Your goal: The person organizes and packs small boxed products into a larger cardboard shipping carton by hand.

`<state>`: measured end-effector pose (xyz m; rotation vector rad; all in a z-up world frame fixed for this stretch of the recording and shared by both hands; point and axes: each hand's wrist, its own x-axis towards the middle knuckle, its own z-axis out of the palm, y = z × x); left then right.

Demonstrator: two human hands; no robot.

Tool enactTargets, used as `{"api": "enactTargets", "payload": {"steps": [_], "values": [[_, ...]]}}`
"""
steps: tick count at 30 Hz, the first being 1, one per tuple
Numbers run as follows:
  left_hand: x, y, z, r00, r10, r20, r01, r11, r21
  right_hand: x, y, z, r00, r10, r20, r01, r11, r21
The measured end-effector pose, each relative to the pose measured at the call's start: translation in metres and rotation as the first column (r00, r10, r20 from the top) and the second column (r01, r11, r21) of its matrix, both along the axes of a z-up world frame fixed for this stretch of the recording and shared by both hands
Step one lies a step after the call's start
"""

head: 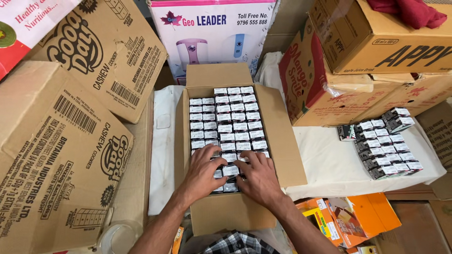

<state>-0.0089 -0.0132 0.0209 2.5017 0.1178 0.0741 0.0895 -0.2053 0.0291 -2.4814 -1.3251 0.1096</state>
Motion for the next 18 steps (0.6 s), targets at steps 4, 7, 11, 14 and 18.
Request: {"api": "enactTargets", "payload": {"steps": [4,7,11,14,18], "values": [[0.001,0.003,-0.011,0.999,-0.006,0.031,0.007,1.000,-0.012,-0.005,0.000,0.000,0.999,-0.028,-0.030,0.028,1.000,0.013],[0.002,0.003,-0.015,1.000,0.013,0.013,-0.013,0.999,-0.048,-0.010,0.001,-0.006,0.994,-0.093,-0.051,0.096,0.994,0.053],[0.000,0.001,-0.009,0.999,0.043,-0.017,-0.045,0.991,-0.126,-0.011,0.002,-0.012,0.987,-0.150,-0.054,0.154,0.984,0.086],[-0.001,0.001,-0.007,0.998,0.047,-0.036,-0.052,0.986,-0.161,-0.008,0.001,-0.014,0.989,-0.138,-0.059,0.144,0.982,0.120],[0.001,0.002,-0.008,0.998,0.044,-0.055,-0.054,0.981,-0.184,-0.007,-0.001,-0.018,0.987,-0.137,-0.080,0.146,0.980,0.133]]}}
